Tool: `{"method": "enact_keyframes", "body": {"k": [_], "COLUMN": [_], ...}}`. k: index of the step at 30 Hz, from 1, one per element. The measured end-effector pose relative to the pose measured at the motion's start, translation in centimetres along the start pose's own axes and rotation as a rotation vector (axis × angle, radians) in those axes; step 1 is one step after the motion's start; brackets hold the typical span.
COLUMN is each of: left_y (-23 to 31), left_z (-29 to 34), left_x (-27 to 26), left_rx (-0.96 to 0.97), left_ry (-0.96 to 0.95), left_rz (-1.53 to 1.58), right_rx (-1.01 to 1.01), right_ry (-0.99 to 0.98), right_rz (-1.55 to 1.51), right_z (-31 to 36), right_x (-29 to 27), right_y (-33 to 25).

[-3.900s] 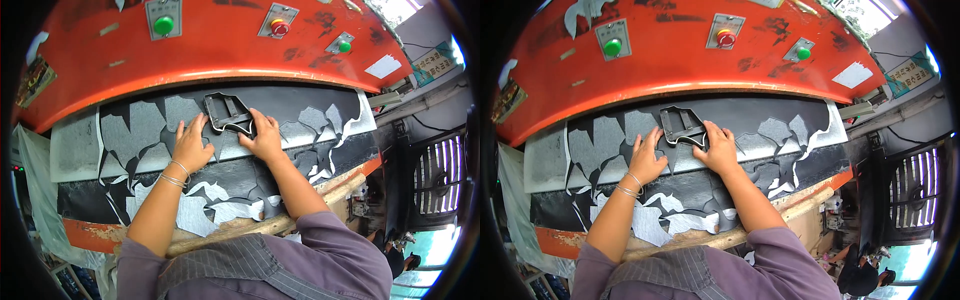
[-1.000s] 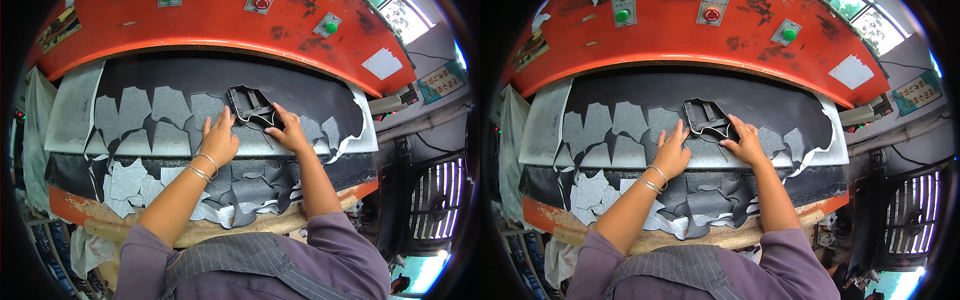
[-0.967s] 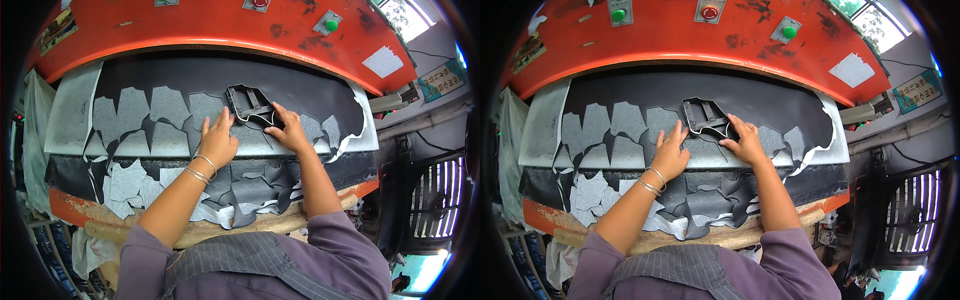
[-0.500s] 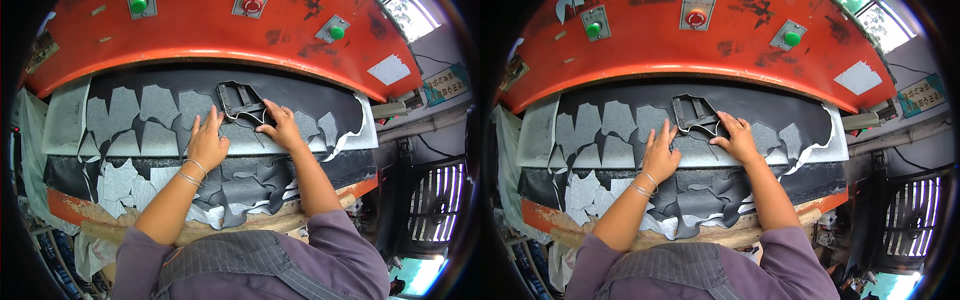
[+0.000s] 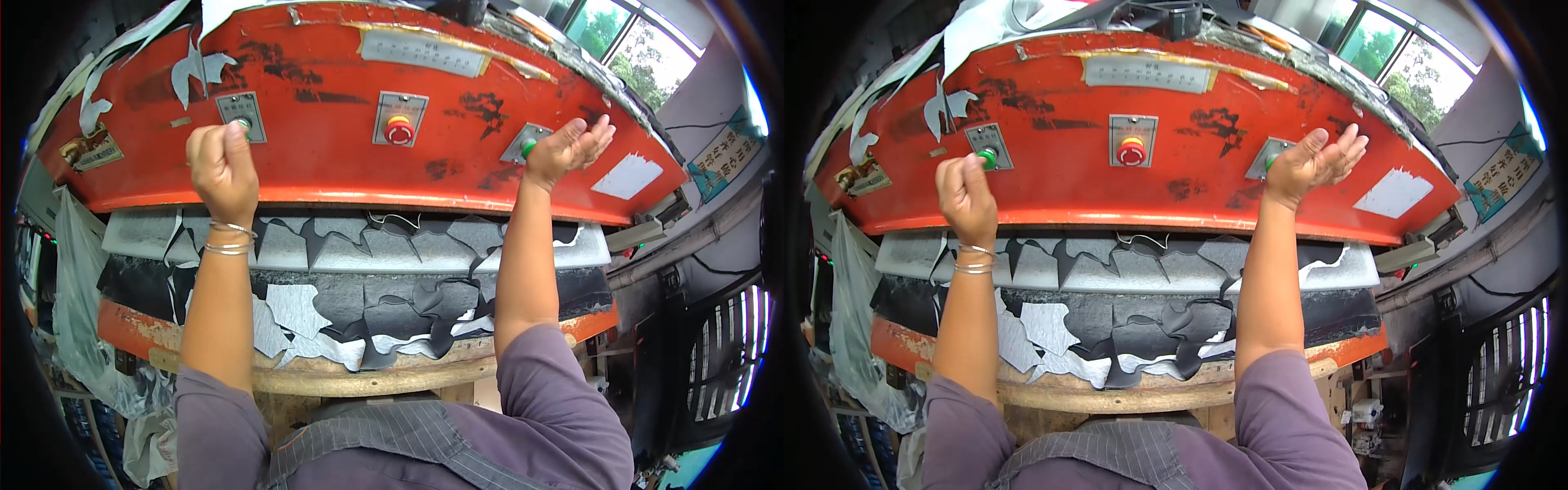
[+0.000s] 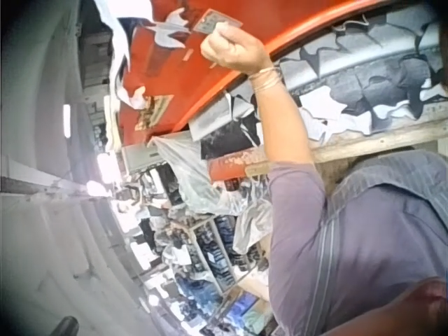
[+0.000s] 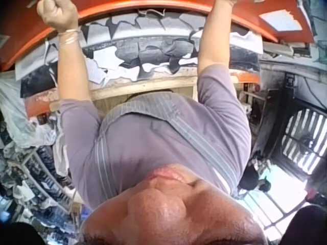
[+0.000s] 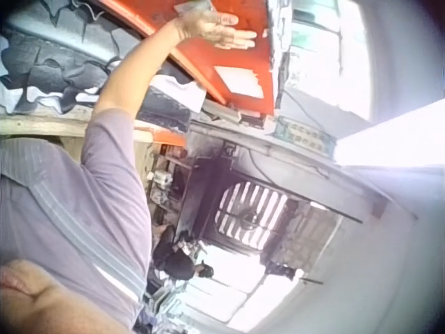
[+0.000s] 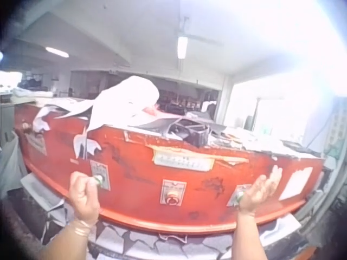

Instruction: Die-cut material using a hydraulic clicker press machine.

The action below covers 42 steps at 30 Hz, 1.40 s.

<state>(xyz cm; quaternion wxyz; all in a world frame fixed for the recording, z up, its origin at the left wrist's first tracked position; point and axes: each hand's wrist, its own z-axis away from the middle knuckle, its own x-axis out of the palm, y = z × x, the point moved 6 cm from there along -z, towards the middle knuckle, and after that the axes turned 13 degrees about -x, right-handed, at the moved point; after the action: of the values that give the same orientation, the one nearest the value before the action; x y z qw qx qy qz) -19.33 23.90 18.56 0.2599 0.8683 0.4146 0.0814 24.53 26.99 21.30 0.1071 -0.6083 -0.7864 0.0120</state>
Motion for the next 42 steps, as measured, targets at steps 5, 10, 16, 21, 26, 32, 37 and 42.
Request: {"method": "enact_keyframes", "body": {"k": [5,10,16,21,26,32,37,42], "left_y": [0.8,3.7,8.5,8.7,7.6,4.7,2.6,-2.2], "left_z": [0.5,11.7,25.4,26.9,27.0,25.6,21.6,20.0], "left_x": [-2.0,-7.7,-12.8,-12.8,-11.9,-8.7,-3.4,3.5], "left_rx": [-0.109,-0.386,-0.321,-0.346,-0.368,-0.502,-0.881,-1.216], "left_ry": [-0.374,-0.742,-1.106,-0.971,-0.949,-1.502,-1.576,-1.291], "left_rz": [-0.181,0.032,-0.102,-0.219,-0.212,-0.163,0.19,0.508], "right_rx": [-0.003,0.187,-0.304,-0.33,-0.323,0.212,-0.148,-0.129], "right_ry": [0.027,-0.606,-1.559,-1.556,-1.595,-2.202,-1.585,-1.707], "right_rz": [-0.014,-0.853,-0.89,-0.645,-0.641,-0.811,-0.351,-0.525], "right_z": [-0.7,8.4,19.6,21.3,22.3,20.2,18.2,22.4], "right_x": [-3.6,-10.3,-24.3,-24.1,-23.4,-14.0,1.3,7.4], "right_y": [-1.7,-10.1,-23.9,-24.6,-24.2,-19.6,-11.3,-9.2]}}
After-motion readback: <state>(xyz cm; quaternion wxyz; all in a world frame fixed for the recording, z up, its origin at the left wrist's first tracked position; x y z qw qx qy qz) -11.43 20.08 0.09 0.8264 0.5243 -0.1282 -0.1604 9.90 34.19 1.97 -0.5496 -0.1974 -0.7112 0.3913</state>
